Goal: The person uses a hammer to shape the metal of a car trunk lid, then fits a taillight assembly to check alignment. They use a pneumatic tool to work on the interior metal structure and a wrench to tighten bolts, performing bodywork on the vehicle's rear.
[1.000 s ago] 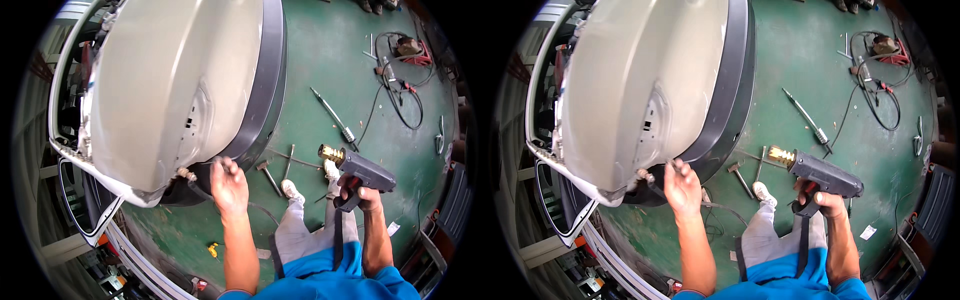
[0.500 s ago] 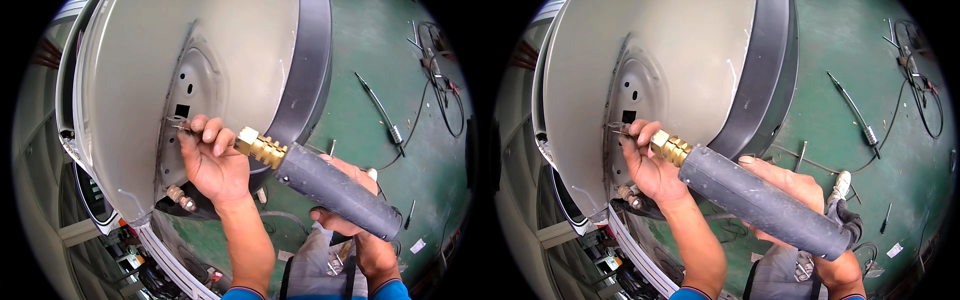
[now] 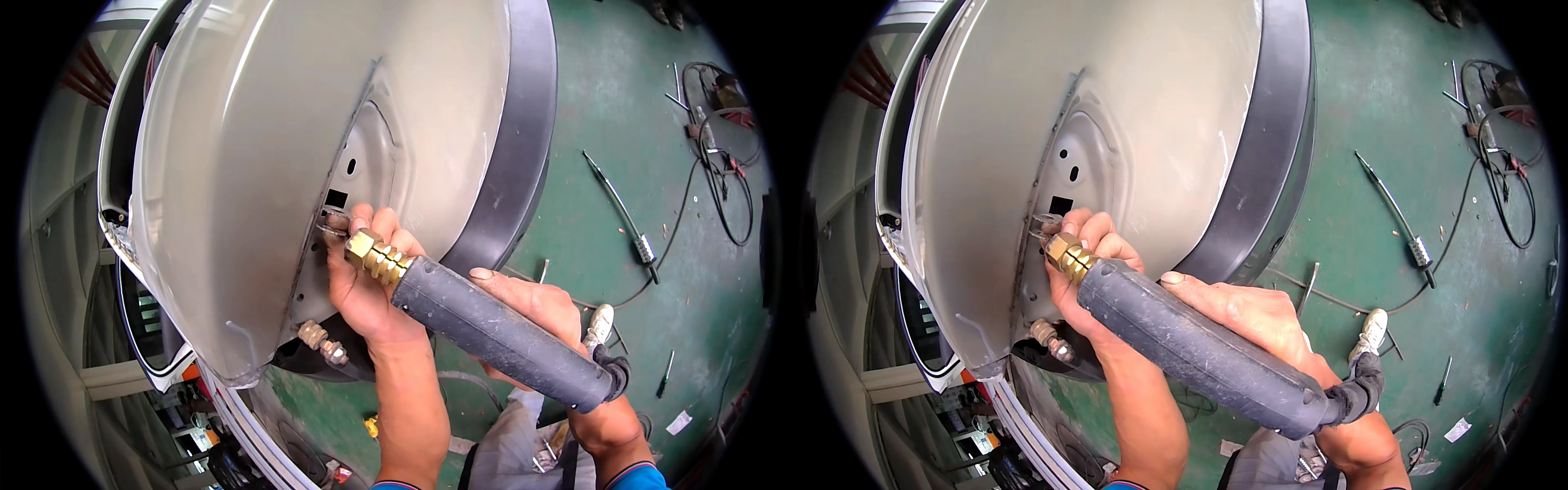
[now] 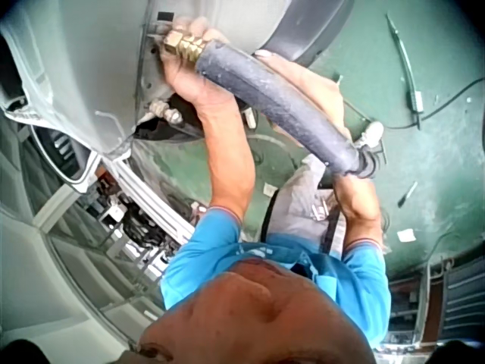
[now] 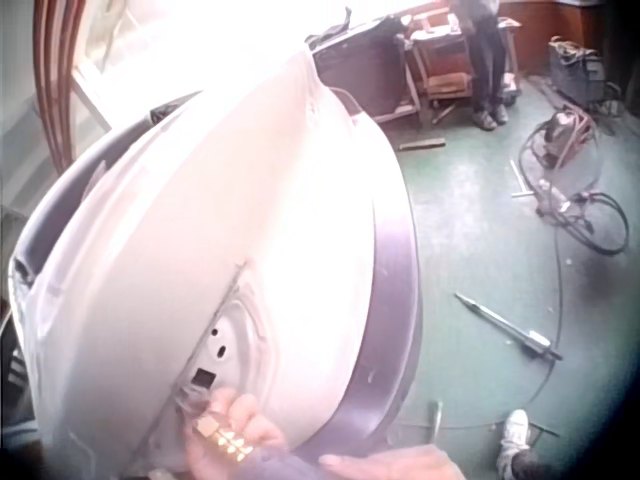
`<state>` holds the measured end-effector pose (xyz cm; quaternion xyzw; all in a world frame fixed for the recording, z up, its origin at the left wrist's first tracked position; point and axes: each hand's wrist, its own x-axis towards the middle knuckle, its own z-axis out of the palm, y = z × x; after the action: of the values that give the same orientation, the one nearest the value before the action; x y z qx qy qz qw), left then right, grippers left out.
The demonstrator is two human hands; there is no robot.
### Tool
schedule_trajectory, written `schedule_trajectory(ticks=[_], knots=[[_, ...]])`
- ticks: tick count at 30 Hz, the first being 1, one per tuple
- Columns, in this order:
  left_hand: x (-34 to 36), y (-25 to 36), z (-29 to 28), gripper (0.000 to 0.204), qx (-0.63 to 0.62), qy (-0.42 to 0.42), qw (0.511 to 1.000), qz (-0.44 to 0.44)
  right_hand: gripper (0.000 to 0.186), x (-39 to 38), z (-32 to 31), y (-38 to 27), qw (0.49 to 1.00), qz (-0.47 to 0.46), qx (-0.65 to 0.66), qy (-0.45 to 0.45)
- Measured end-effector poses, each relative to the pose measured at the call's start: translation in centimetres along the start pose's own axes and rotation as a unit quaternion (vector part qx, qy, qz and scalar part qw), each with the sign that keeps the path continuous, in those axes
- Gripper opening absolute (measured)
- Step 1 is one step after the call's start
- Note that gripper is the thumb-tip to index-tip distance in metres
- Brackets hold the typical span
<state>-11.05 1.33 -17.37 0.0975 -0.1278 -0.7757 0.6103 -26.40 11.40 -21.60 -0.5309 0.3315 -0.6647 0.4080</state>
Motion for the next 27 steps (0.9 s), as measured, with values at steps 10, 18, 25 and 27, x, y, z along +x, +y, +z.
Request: schedule_trajectory(ticks=[10, 18, 25, 27], knots=[[0.1, -0.3, 0.6, 0.023, -0.03, -0.014, 0.999, -0.024, 0.069, 0.9, 0.9, 1.1, 0.996, -0.079, -0.049, 0.009], [0.1, -0.6, 1.4, 0.027, -0.061, -0.004, 0.997, -0.052, 0.071, 0.6, 1.0, 1.3, 0.998, -0.052, -0.042, -0.002], [0.1, -0.7, 1.3, 0.026, -0.057, 0.015, 0.998, -0.023, 0.07, 0.6, 1.1, 1.2, 0.998, -0.05, -0.037, -0.003], [0.2, -0.7, 1.2, 0.025, -0.056, 0.004, 0.998, -0.03, 0.066, 0.9, 1.2, 0.9, 0.999, -0.046, -0.027, 0.006]])
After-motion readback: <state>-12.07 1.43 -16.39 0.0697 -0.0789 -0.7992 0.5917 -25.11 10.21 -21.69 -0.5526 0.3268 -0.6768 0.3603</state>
